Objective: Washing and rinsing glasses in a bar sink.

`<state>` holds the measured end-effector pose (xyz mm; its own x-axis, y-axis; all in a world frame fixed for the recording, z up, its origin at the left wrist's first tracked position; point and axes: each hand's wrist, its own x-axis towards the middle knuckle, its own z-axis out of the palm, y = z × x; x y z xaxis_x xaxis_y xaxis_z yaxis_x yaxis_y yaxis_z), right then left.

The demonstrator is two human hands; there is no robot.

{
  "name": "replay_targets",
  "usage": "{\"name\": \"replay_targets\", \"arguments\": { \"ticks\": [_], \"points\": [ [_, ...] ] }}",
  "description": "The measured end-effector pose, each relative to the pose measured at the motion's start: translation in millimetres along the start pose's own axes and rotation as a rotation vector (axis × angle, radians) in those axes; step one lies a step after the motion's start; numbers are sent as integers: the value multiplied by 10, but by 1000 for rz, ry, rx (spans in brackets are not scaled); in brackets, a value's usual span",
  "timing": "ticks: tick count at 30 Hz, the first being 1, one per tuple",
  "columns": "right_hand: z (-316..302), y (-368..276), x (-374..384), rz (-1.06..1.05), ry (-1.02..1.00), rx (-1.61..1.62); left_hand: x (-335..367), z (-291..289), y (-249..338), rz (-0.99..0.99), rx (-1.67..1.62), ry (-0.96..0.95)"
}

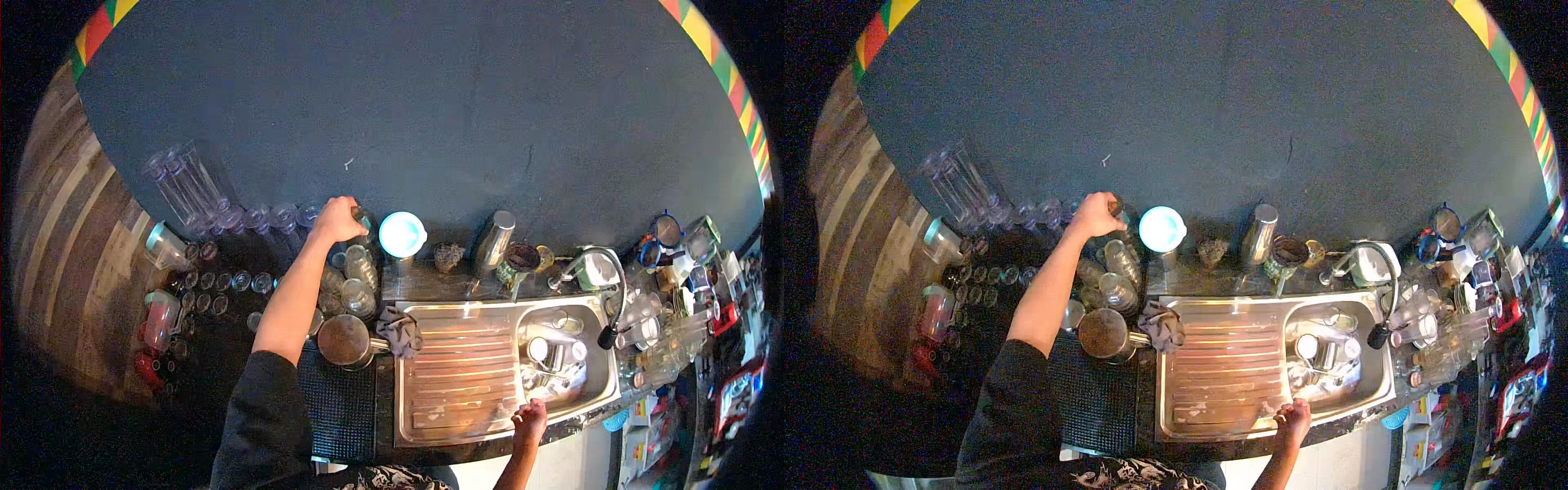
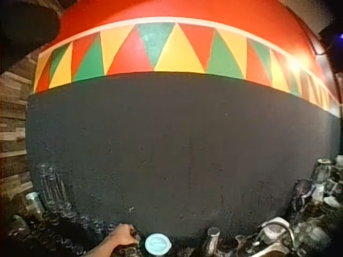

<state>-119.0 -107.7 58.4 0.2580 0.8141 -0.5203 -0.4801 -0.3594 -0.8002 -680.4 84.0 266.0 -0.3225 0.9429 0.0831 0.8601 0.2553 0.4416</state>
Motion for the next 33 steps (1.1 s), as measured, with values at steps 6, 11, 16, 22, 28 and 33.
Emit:
{"name": "replay_targets", "arguments": {
  "ticks": [6,11,16,22,28,33],
  "points": [
    [11,114,-95,-35,25,35,178,269,-159,-79,32,-95],
    [-102,189,-174,-48,67,-22,260,474,-243,-129,33,-225],
    [-189,188,-197,-62,92,29,352,624,-360,-81,91,-166],
    [-201,201,-153,-85,48,60,478,747,-567,-52,44,-203],
    [-222,154,-127,-79,64,56,427,769,-561,-194,-56,-155],
    [-287,37,-170,-115,41,74,408,728,-450,-233,3,-190]
  ]
}}
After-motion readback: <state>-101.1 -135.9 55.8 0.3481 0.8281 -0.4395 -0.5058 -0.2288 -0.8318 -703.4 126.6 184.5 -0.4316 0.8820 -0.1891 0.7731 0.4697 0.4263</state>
